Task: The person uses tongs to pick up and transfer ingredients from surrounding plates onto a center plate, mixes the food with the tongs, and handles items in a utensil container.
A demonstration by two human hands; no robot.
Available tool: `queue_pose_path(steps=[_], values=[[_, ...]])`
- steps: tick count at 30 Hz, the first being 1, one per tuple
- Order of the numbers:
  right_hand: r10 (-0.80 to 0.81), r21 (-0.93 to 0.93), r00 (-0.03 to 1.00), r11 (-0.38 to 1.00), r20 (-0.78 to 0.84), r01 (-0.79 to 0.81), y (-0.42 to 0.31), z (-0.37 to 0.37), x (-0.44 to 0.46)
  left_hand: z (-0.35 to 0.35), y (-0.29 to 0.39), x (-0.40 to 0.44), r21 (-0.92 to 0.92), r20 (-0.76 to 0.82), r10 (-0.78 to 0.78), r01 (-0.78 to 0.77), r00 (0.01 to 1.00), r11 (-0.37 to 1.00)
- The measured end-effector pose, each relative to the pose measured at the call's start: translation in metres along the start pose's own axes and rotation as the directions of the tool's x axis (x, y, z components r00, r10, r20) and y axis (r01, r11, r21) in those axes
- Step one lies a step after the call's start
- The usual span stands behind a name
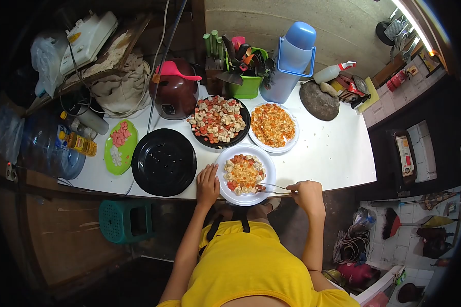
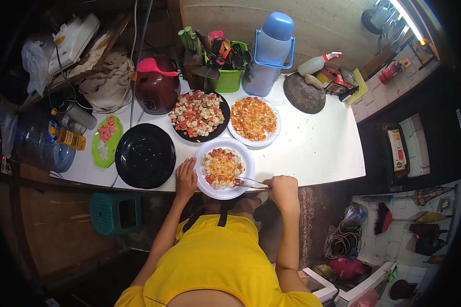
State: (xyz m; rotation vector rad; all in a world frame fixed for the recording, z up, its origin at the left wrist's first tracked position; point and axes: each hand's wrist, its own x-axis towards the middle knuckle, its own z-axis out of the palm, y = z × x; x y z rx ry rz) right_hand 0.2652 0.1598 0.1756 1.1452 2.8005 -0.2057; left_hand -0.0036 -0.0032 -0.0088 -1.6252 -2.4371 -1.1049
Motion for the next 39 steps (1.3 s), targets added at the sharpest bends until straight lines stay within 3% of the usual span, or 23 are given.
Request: queue_pose_path(steps=[10, 16, 28, 31, 39], values=[[-0.007, -0.064, 1.000, 0.998, -0.011, 0.007, -0.001, 0.001, 0.000, -0.001, -0.001, 0.001, 0.006, 0.000, 0.012, -0.012, 1.000, 1.000], [-0.058, -0.055, 0.992, 0.997, -0.111, 0.052, 0.005, 0.001, 0.002, 0.000, -0.001, 0.000, 0.000, -0.005, 0.010, -0.010, 1.000, 1.000], [-0.288, -0.156, 0.957, 0.946, -0.013, 0.283, 0.014, 0.010, 0.043, 0.001, 0.000, 0.001, 0.004, -0.020, 0.013, -0.013, 1.000, 1.000], [-0.270, -0.224, 0.959, 0.933, 0.084, 0.282, 0.013, 0.005, 0.051, 0.000, 0.001, 0.001, -0.005, -0.014, 0.001, -0.002, 1.000, 1.000], [-0.386, -0.191, 0.922, 0.908, -0.030, 0.373, 0.022, 0.002, 0.059, -0.001, 0.003, 0.001, -0.005, -0.016, -0.008, 0.008, 1.000, 1.000]])
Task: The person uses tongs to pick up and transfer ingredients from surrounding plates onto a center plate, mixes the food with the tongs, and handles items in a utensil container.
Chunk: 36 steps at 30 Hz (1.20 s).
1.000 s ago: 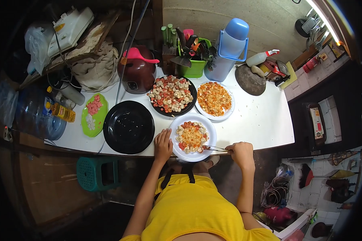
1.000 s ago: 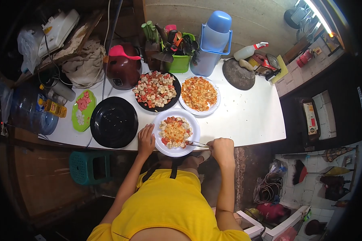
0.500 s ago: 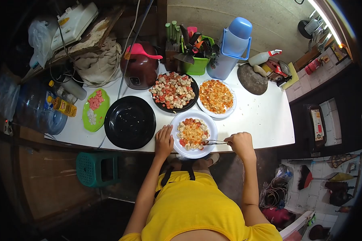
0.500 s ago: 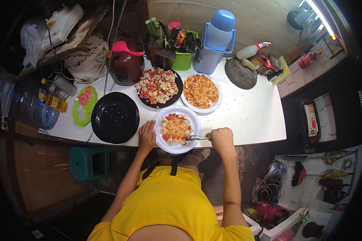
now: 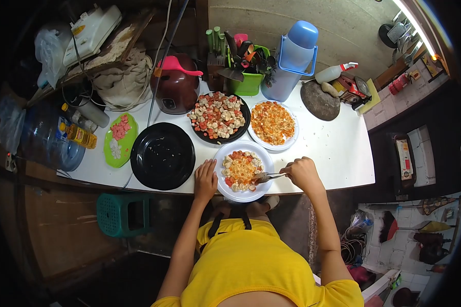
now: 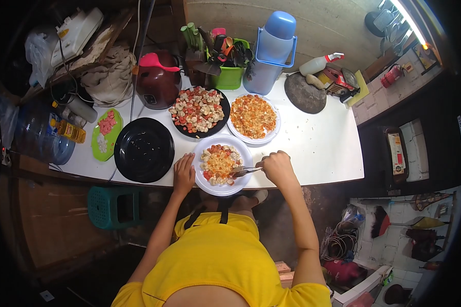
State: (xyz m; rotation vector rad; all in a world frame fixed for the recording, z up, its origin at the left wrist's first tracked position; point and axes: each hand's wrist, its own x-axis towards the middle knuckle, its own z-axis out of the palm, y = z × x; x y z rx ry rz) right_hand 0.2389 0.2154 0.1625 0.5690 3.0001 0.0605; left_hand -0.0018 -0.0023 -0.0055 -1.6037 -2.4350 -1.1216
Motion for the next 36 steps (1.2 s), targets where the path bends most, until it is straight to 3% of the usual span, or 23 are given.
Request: queue_pose_path(steps=[7, 17, 21, 22, 30, 36], values=[[-0.026, 0.038, 0.999, 0.999, -0.024, 0.027, 0.005, -0.005, -0.010, 0.000, 0.000, 0.000, 0.002, -0.008, 0.005, -0.005, 1.000, 1.000], [0.104, -0.081, 0.991, 0.992, 0.088, -0.097, -0.006, -0.030, -0.021, 0.002, -0.002, -0.001, 0.002, -0.004, 0.005, -0.005, 1.000, 1.000], [0.075, -0.098, 0.994, 0.993, 0.079, -0.067, 0.000, -0.021, -0.039, 0.017, 0.025, -0.014, -0.023, -0.018, -0.033, 0.032, 0.999, 0.999], [0.113, -0.059, 0.992, 0.992, 0.058, -0.110, -0.020, -0.017, -0.025, 0.001, 0.000, -0.002, 0.002, 0.003, 0.008, -0.008, 1.000, 1.000], [0.164, -0.125, 0.985, 0.980, 0.048, -0.157, -0.036, -0.018, -0.018, 0.001, -0.004, -0.002, -0.003, 0.006, 0.019, -0.019, 1.000, 1.000], [0.128, -0.123, 0.992, 0.985, 0.021, -0.124, -0.036, -0.019, -0.016, 0.001, -0.003, -0.002, -0.009, 0.003, 0.018, -0.018, 1.000, 1.000]])
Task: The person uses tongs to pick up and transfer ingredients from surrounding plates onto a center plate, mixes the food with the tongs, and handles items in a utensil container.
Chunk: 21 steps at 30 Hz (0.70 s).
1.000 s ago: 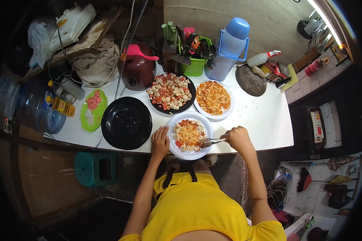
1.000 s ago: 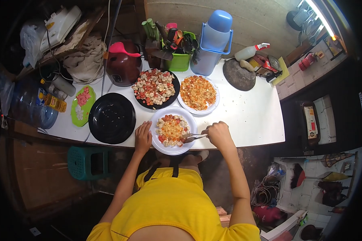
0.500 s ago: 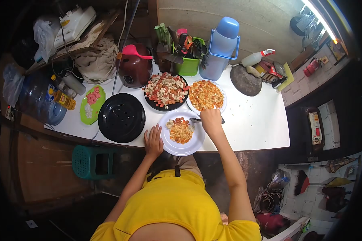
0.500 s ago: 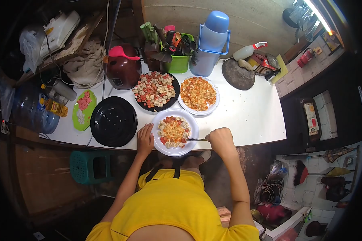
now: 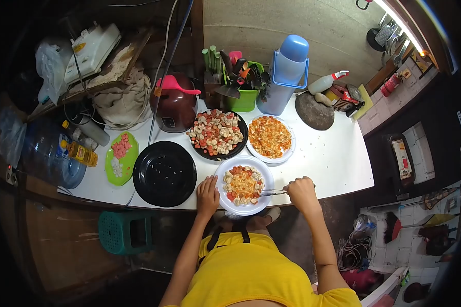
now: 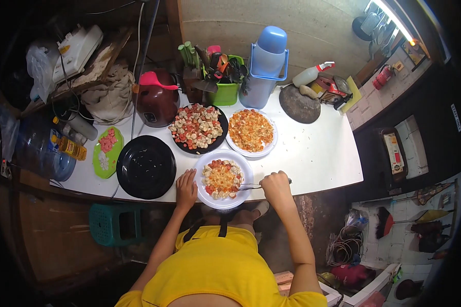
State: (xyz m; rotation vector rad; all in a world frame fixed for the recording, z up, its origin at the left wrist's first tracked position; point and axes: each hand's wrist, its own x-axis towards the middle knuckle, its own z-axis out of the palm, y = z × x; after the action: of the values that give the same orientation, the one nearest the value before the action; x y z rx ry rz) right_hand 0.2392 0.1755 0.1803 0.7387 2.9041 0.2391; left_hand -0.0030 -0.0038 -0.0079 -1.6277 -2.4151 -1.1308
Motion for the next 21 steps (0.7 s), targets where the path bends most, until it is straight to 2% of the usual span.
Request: queue_pose_path(steps=[3, 6, 9, 12, 15, 21], values=[[0.053, 0.015, 0.999, 0.998, 0.013, -0.053, -0.001, -0.003, -0.001, 0.000, 0.000, 0.001, 0.000, 0.000, 0.000, 0.000, 1.000, 1.000], [0.047, 0.015, 0.996, 0.999, -0.077, -0.046, 0.004, -0.003, -0.002, 0.000, 0.000, 0.000, 0.002, 0.002, -0.006, 0.006, 1.000, 1.000], [0.106, 0.042, 0.994, 0.994, -0.036, -0.105, 0.008, 0.003, 0.002, 0.000, 0.001, 0.001, 0.006, 0.000, -0.006, 0.006, 1.000, 1.000], [0.090, 0.057, 0.992, 0.995, -0.093, -0.085, 0.009, 0.007, 0.005, -0.001, 0.002, 0.001, 0.007, -0.009, -0.005, 0.005, 1.000, 1.000], [0.103, -0.032, 0.995, 0.994, 0.007, -0.103, 0.005, 0.003, 0.007, 0.000, 0.002, 0.001, -0.001, -0.013, -0.009, 0.009, 1.000, 1.000], [0.162, 0.026, 0.986, 0.987, -0.031, -0.162, -0.013, -0.002, 0.012, 0.000, 0.002, 0.000, 0.003, -0.009, -0.013, 0.013, 1.000, 1.000]])
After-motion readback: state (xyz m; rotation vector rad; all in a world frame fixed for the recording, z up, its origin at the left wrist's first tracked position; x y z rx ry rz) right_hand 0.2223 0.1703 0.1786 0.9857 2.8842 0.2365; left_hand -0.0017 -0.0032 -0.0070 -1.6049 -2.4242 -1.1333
